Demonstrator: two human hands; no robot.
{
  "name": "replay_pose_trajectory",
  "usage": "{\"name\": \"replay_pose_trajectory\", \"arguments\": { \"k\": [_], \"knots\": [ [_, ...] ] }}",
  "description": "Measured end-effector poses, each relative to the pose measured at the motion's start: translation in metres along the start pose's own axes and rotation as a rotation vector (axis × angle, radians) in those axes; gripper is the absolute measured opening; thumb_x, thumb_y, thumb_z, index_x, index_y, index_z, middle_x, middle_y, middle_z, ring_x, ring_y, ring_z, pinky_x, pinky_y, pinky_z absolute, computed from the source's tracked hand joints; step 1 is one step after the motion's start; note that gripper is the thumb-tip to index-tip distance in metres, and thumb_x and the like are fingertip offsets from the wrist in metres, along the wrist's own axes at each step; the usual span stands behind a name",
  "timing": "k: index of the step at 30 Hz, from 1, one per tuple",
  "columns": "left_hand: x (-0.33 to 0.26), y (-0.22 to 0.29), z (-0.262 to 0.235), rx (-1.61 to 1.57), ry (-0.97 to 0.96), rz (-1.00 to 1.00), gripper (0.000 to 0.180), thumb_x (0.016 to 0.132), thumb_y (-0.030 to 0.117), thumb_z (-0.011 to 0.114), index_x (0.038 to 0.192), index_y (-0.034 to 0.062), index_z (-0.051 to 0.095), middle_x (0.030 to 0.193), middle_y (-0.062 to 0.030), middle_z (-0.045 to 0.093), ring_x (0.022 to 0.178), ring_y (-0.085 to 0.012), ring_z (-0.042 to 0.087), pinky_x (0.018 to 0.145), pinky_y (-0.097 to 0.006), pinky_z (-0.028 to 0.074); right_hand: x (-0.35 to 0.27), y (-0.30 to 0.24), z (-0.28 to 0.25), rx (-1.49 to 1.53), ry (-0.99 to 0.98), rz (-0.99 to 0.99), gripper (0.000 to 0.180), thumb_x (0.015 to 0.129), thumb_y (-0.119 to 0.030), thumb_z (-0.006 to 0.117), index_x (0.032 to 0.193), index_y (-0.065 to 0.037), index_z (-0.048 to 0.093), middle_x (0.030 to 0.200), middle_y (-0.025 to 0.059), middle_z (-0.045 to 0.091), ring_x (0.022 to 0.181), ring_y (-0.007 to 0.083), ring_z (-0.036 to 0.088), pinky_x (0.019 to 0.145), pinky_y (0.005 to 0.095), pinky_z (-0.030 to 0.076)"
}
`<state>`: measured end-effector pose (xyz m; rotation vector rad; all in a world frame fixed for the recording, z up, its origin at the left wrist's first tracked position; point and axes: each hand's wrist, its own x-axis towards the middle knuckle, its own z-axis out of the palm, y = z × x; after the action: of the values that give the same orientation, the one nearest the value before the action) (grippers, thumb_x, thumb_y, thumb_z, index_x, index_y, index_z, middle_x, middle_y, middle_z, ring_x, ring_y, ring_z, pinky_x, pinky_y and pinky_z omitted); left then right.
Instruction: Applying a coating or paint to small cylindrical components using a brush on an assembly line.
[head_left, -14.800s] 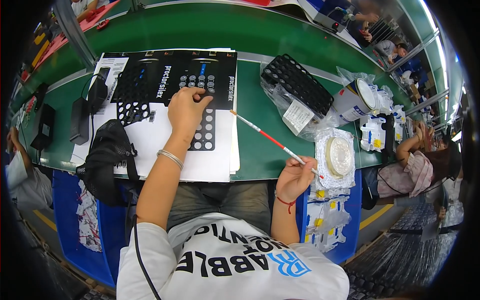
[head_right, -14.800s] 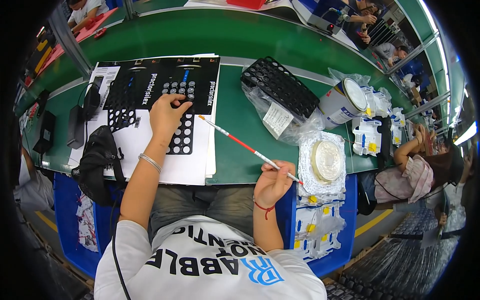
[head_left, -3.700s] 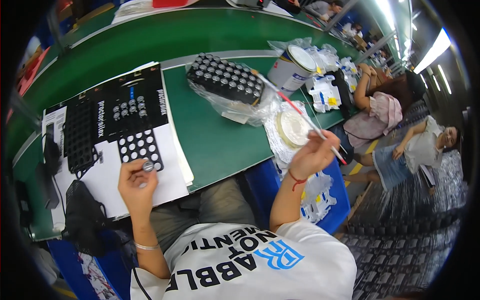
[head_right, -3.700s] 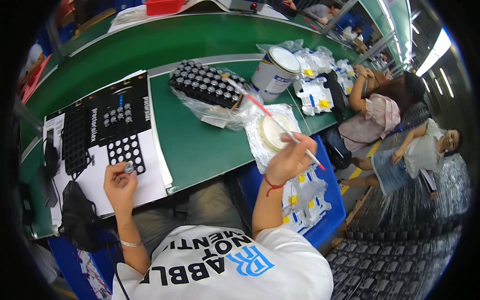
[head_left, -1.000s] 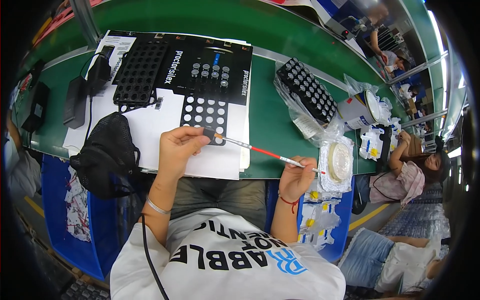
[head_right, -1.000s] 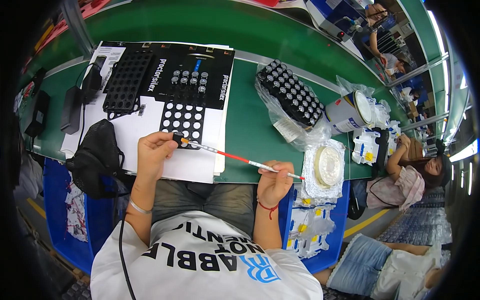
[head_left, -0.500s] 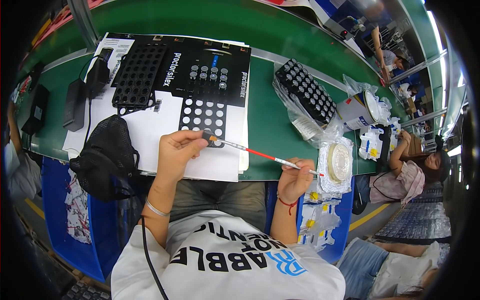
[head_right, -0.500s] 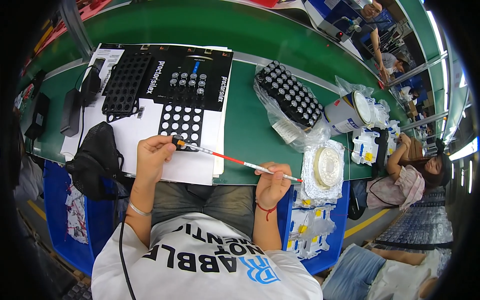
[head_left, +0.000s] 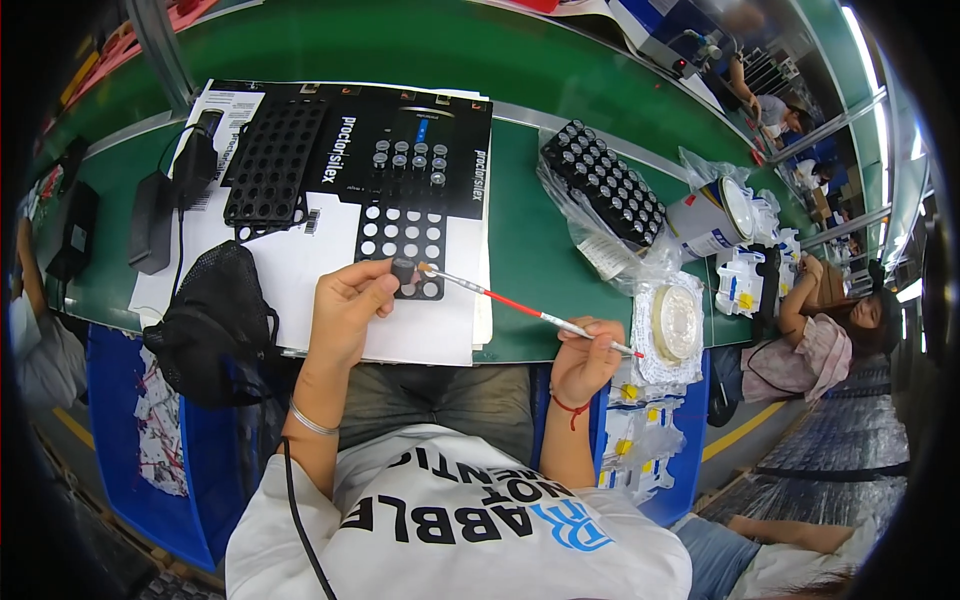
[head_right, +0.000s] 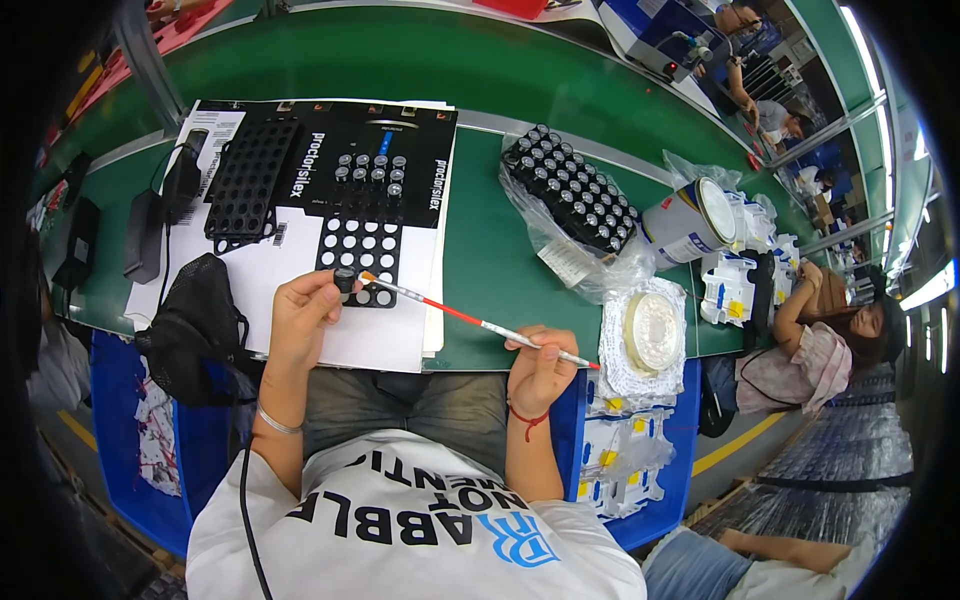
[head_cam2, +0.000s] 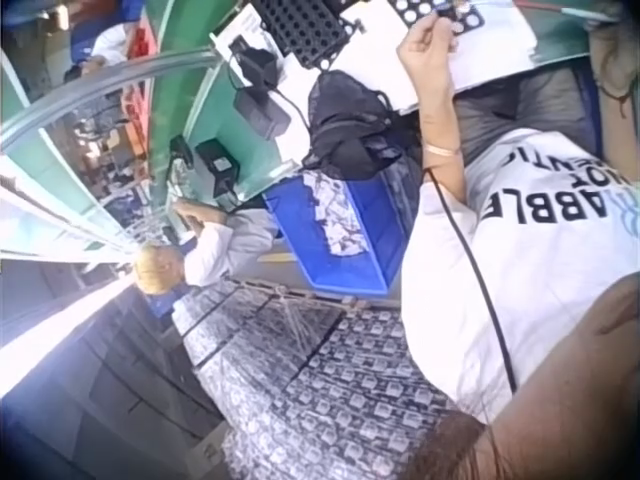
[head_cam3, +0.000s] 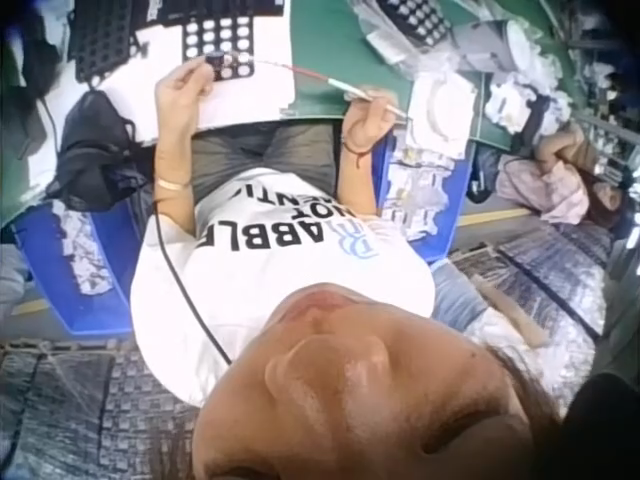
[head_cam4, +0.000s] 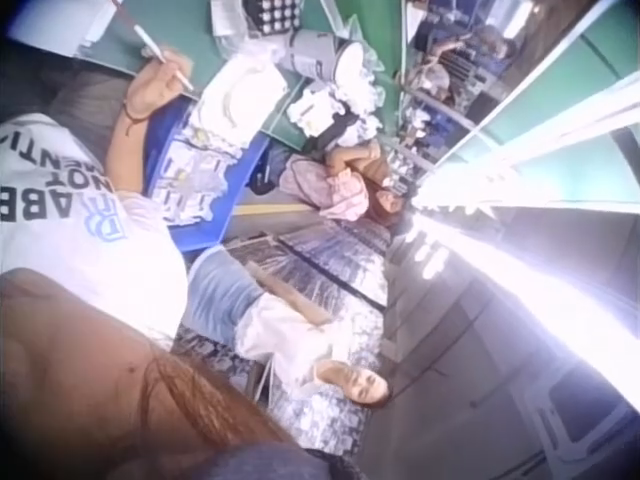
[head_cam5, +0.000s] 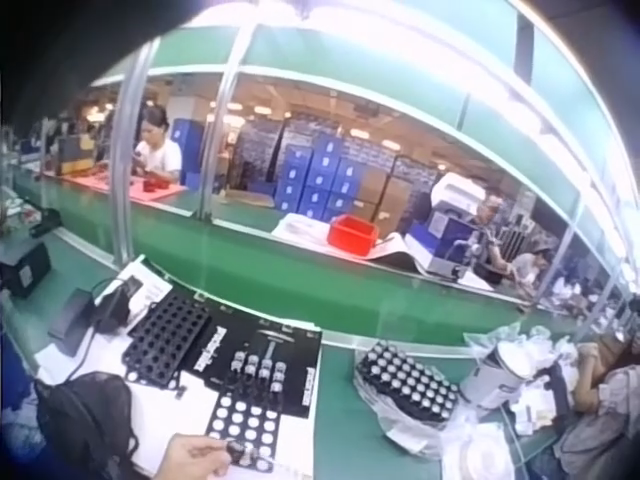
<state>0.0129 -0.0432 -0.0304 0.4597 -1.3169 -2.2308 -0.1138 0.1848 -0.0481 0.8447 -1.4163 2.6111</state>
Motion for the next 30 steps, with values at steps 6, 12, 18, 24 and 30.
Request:
{"name": "replay_pose_trajectory", "arguments": {
  "k": [6, 12, 18, 24, 30],
  "knots": [
    [0.005, 0.010, -0.001, -0.130, 0.019, -0.075, 0.029, 0.078, 0.003, 0.060, 0.105, -0.0036, 0.055, 0.092, -0.0083, 0.062, 0.074, -0.0076, 0.054, 0.065, -0.018, 0.043, -0.002, 0.001, -0.002, 0.019, 0.055, -0.030, 0.021, 0.089, -0.022, 0.046, 0.085, -0.001, 0.048, 0.073, 0.0133, 0.054, 0.064, 0.0207, 0.054, 0.060, 0.0306, 0.044],
    [0.034, 0.036, 0.012, 0.292, 0.090, 0.006, 0.034, 0.074, 0.003, 0.062, 0.106, -0.0041, 0.055, 0.095, -0.0098, 0.061, 0.085, -0.0120, 0.057, 0.075, -0.021, 0.044, -0.002, 0.000, -0.003, 0.046, 0.089, -0.051, 0.021, 0.089, -0.021, 0.046, 0.085, -0.001, 0.048, 0.073, 0.0135, 0.054, 0.065, 0.0206, 0.054, 0.060, 0.0308, 0.044],
    [0.086, 0.025, 0.010, 0.713, 0.125, 0.190, 0.031, 0.069, 0.010, 0.067, 0.096, -0.0029, 0.058, 0.093, -0.0121, 0.061, 0.082, -0.0144, 0.060, 0.071, -0.022, 0.047, 0.000, 0.000, 0.000, 0.084, 0.110, -0.042, 0.020, 0.089, -0.021, 0.046, 0.085, -0.001, 0.048, 0.073, 0.0135, 0.054, 0.064, 0.0208, 0.053, 0.060, 0.0308, 0.044],
    [0.096, 0.012, 0.025, 1.157, 0.292, 0.292, 0.023, 0.066, 0.016, 0.071, 0.086, 0.0055, 0.066, 0.070, -0.0031, 0.054, 0.064, -0.0125, 0.053, 0.060, -0.026, 0.042, -0.001, 0.001, -0.004, 0.107, 0.131, -0.049, 0.021, 0.089, -0.021, 0.046, 0.086, -0.001, 0.048, 0.071, 0.0143, 0.054, 0.063, 0.0208, 0.053, 0.060, 0.0307, 0.044],
    [0.094, 0.010, 0.031, 1.298, 0.369, 0.254, 0.026, 0.066, 0.023, 0.072, 0.086, 0.0066, 0.067, 0.069, -0.0018, 0.054, 0.062, -0.0148, 0.054, 0.057, -0.026, 0.042, -0.002, -0.001, -0.002, 0.098, 0.133, -0.055, 0.021, 0.089, -0.021, 0.046, 0.086, 0.000, 0.048, 0.071, 0.0144, 0.055, 0.063, 0.0207, 0.053, 0.059, 0.0305, 0.044]
  ]
}}
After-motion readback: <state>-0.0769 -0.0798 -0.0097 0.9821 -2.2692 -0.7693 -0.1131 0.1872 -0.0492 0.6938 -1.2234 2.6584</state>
